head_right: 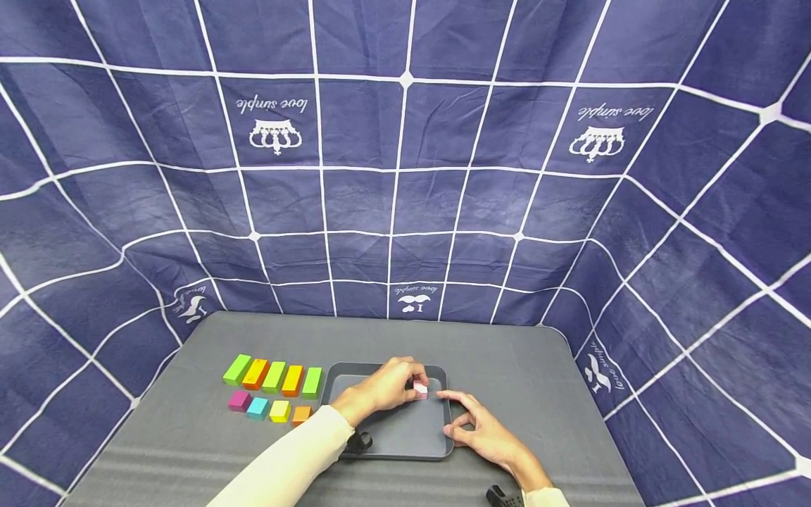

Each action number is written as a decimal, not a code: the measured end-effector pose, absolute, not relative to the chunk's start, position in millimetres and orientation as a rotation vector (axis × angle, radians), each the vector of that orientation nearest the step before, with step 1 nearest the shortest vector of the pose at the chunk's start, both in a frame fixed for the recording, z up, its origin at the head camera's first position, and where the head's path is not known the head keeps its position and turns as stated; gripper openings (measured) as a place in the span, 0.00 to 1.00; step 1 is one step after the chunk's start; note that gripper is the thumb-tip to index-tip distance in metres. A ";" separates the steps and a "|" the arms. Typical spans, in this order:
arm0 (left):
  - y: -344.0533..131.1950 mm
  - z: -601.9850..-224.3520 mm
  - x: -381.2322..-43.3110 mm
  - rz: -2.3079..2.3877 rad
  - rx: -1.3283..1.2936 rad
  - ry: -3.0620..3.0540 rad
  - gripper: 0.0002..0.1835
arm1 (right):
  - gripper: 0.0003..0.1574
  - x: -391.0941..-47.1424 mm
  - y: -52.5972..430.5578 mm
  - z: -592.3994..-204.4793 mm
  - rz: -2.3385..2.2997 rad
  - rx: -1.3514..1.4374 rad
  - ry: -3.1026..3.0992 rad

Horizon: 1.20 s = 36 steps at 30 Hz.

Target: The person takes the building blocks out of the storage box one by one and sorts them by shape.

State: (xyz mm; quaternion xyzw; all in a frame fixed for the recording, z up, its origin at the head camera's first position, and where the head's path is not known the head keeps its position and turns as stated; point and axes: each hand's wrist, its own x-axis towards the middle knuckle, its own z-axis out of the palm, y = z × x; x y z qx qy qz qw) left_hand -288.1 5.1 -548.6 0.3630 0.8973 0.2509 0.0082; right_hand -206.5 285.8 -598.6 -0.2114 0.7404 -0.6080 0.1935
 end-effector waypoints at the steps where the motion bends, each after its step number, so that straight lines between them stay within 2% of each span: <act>1: 4.7 -548.6 -288.3 0.788 1.140 2.800 0.08 | 0.46 -206.5 285.9 -598.4 -1.705 -0.589 2.078; 36: -30.0 -532.9 -274.3 0.813 1.204 2.813 0.08 | 0.46 -206.0 285.7 -599.7 -1.725 -0.582 2.063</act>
